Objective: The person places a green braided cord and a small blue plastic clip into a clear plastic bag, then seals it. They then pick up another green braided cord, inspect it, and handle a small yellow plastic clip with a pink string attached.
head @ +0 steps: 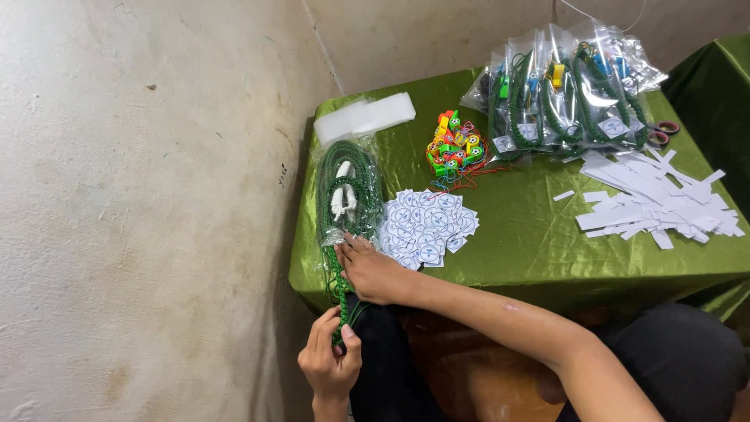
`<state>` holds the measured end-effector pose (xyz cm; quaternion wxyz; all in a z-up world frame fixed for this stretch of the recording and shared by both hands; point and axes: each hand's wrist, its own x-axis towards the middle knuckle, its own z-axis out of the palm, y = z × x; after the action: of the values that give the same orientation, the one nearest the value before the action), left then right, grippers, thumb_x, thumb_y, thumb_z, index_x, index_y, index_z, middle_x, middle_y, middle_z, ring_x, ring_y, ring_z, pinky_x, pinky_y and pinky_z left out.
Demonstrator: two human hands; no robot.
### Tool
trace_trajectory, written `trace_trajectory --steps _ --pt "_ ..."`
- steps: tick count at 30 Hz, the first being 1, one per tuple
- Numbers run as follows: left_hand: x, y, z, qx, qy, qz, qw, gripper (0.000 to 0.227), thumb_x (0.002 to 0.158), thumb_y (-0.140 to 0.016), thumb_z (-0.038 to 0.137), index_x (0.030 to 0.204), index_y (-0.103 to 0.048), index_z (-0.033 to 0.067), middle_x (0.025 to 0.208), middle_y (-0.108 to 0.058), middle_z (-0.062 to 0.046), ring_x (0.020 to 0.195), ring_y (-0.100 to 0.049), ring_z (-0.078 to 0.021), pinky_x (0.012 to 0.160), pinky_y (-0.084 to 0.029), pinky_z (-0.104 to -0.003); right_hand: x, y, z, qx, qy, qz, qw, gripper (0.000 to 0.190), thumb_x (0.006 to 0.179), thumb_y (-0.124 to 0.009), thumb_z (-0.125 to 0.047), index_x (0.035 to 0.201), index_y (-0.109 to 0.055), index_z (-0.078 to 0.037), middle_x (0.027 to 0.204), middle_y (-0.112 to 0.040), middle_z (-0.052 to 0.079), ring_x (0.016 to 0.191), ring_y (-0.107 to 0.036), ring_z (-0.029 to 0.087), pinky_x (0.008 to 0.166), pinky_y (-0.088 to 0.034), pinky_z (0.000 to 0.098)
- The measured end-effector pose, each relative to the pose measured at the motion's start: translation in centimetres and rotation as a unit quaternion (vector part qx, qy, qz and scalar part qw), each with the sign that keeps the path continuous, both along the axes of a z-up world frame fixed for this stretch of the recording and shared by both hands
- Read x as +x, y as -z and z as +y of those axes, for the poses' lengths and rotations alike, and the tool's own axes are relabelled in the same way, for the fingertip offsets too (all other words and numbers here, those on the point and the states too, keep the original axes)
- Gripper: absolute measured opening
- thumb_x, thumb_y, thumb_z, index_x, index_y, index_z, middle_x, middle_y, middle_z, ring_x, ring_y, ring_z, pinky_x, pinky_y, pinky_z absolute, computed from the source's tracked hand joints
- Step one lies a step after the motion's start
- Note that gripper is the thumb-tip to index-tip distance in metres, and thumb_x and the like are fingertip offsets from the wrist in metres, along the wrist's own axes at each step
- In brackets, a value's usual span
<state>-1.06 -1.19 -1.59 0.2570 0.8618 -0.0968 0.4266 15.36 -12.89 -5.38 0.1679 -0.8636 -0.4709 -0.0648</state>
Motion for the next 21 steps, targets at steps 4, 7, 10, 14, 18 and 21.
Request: trace_trajectory --steps 4,7,10,14,18,21 --pt "0.1 -0.1 -0.6 0.019 0.018 -0.019 0.999 0.011 0.091 -0.058 0.015 0.086 -0.065 0.0072 0.102 -0.076 -0.008 0.039 -0.045 -0.008 0.036 -0.038 -0.021 0.0 -1.0 0.1 -0.009 0.009 0.084 0.996 0.067 0.107 -0.028 -0.025 0.154 -0.013 0.021 0.157 -0.029 0.038 0.153 -0.011 0.053 0.123 -0.015 0.062" --pt "0.0 -0.4 -1.1 0.031 0.049 -0.031 0.998 0.012 0.092 -0.057 0.013 0.085 -0.063 0.0044 0.099 -0.077 -0.011 0.048 -0.059 -0.011 0.036 -0.045 -0.019 0.1 -1.9 0.0 0.142 0.035 0.161 0.976 0.047 0.108 -0.043 -0.025 0.128 -0.049 0.017 0.135 -0.049 0.04 0.155 -0.012 0.052 0.123 -0.02 0.0649" --pt "-0.3 -0.6 -1.4 0.037 0.067 -0.05 0.996 0.008 0.088 -0.058 0.01 0.085 -0.063 0.0048 0.097 -0.077 -0.012 0.055 -0.066 -0.0131 0.037 -0.048 -0.02 0.9 -2.4 0.3 0.131 0.047 0.159 0.977 0.069 0.108 -0.036 -0.026 0.16 -0.007 0.009 0.158 -0.025 0.04 0.155 -0.009 0.047 0.125 -0.007 0.06" --pt "-1.1 -0.6 -1.5 0.038 0.1 -0.076 0.991 0.014 0.088 -0.055 0.012 0.081 -0.063 0.0041 0.089 -0.077 -0.015 0.066 -0.076 -0.0201 0.055 -0.06 -0.025 2.9 0.2 2.1 0.052 0.033 0.129 0.99 0.02 0.084 -0.056 -0.005 0.066 -0.052 -0.012 0.11 -0.024 0.019 0.099 -0.013 0.033 0.079 -0.009 0.0526" --pt "-2.4 -2.1 -2.5 0.012 0.114 -0.122 0.986 0.021 0.086 -0.053 0.018 0.072 -0.063 0.0058 0.078 -0.076 -0.011 0.055 -0.072 -0.0145 0.052 -0.061 -0.024 4.9 3.8 5.4 0.026 0.189 0.064 0.98 0.07 0.101 -0.019 -0.032 0.163 -0.008 0.0 0.172 -0.008 0.016 0.156 -0.004 0.043 0.123 -0.001 0.0667" --pt "-5.3 -3.0 -2.2 -0.015 0.113 -0.041 0.993 0.021 0.085 -0.056 0.025 0.071 -0.062 0.0094 0.085 -0.078 -0.006 0.059 -0.074 -0.0111 0.059 -0.063 -0.024 3.9 -1.0 4.7 -0.027 0.192 0.153 0.969 0.07 0.105 -0.013 -0.036 0.162 0.003 0.001 0.171 0.005 0.02 0.158 0.005 0.041 0.123 0.001 0.0674"
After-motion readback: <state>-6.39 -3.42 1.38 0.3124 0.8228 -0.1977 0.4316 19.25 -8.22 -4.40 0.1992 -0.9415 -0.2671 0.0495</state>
